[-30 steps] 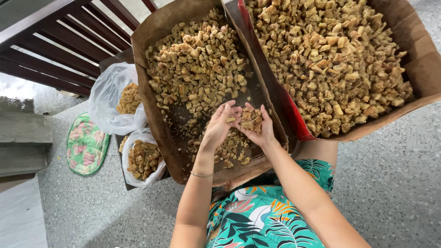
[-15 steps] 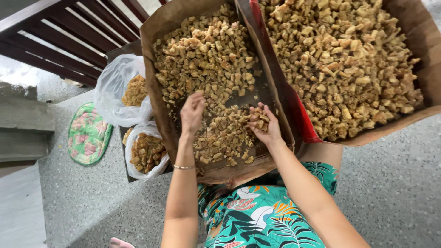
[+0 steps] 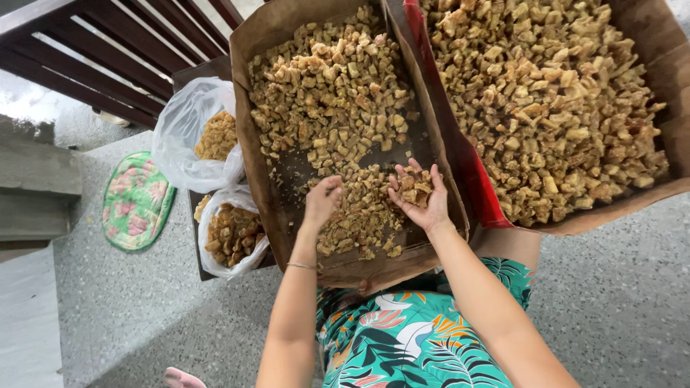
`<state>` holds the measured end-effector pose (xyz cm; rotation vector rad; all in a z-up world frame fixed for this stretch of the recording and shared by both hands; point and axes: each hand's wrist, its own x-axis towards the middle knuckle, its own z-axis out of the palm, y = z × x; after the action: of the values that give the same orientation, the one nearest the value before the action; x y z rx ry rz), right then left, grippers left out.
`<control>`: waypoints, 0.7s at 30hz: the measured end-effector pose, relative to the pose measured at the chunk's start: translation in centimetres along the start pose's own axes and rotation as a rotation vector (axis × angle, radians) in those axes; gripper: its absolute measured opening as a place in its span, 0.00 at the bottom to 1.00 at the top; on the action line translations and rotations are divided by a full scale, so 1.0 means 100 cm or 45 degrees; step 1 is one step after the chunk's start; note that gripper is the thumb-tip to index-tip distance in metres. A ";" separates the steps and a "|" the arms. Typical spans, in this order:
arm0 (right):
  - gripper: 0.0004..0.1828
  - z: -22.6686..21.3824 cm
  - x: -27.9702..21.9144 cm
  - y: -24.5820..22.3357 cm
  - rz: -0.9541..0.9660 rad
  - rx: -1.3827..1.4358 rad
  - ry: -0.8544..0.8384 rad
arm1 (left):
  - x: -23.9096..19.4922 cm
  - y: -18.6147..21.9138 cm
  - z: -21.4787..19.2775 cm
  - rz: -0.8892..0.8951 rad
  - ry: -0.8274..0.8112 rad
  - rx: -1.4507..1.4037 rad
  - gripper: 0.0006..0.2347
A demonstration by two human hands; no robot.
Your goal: The person sorts small, light-brown food chunks by hand, picking them up from a cardboard box and transferring them into a plastic bag. The person repeatedly scoops handfuls of the food items and places them into the bag, which is positioned on the floor next to the box.
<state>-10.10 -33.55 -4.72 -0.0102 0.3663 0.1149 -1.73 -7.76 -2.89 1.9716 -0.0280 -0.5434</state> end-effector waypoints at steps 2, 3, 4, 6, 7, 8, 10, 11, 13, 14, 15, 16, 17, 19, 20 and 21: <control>0.29 0.006 -0.002 0.003 0.017 -0.032 0.004 | -0.005 0.005 -0.018 -0.191 -0.085 -0.498 0.15; 0.29 0.009 -0.002 0.004 0.023 -0.049 0.004 | -0.010 0.011 -0.022 -0.182 -0.141 -0.614 0.15; 0.30 0.011 -0.003 0.005 0.035 -0.074 0.015 | -0.016 0.019 -0.025 -0.171 -0.198 -0.729 0.15; 0.31 0.016 -0.004 0.008 0.049 -0.124 0.037 | -0.026 0.043 -0.025 -0.158 -0.275 -0.676 0.16; 0.32 0.017 -0.005 0.008 0.073 -0.142 0.018 | -0.033 0.057 -0.020 -0.157 -0.290 -0.509 0.16; 0.33 0.018 -0.005 0.008 0.097 -0.161 -0.001 | -0.039 0.072 -0.011 -0.156 -0.306 -0.342 0.16; 0.33 0.019 -0.005 0.010 0.112 -0.282 0.032 | -0.043 0.101 0.014 -0.059 -0.400 -0.266 0.16; 0.33 0.017 -0.006 0.011 0.104 -0.385 0.085 | -0.043 0.111 0.024 -0.009 -0.445 -0.228 0.16; 0.30 0.010 -0.004 0.010 0.088 -0.448 0.132 | -0.041 0.118 0.036 0.042 -0.418 0.078 0.17; 0.27 0.004 -0.001 0.009 0.081 -0.408 0.127 | -0.036 0.115 0.038 0.066 -0.403 0.232 0.17; 0.24 -0.003 0.001 0.007 0.075 -0.368 0.123 | -0.029 0.105 0.033 0.036 -0.286 0.192 0.18; 0.22 -0.010 0.005 0.005 0.059 -0.330 0.132 | -0.016 0.090 0.022 0.052 -0.160 0.166 0.17; 0.20 -0.017 0.008 0.003 0.040 -0.291 0.140 | 0.001 0.073 0.006 0.111 -0.020 0.168 0.16; 0.19 -0.027 0.013 0.000 0.007 -0.217 0.180 | 0.036 0.038 -0.028 0.250 0.210 0.215 0.15; 0.19 -0.030 0.014 0.000 -0.006 -0.182 0.211 | 0.051 0.023 -0.044 0.311 0.281 0.268 0.14; 0.18 -0.030 0.015 0.000 -0.021 -0.148 0.241 | 0.060 0.012 -0.056 0.363 0.323 0.330 0.14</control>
<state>-9.76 -33.50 -8.10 -0.1397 0.5482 0.1192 6.07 -5.10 -2.04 2.2269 -0.2271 -0.1052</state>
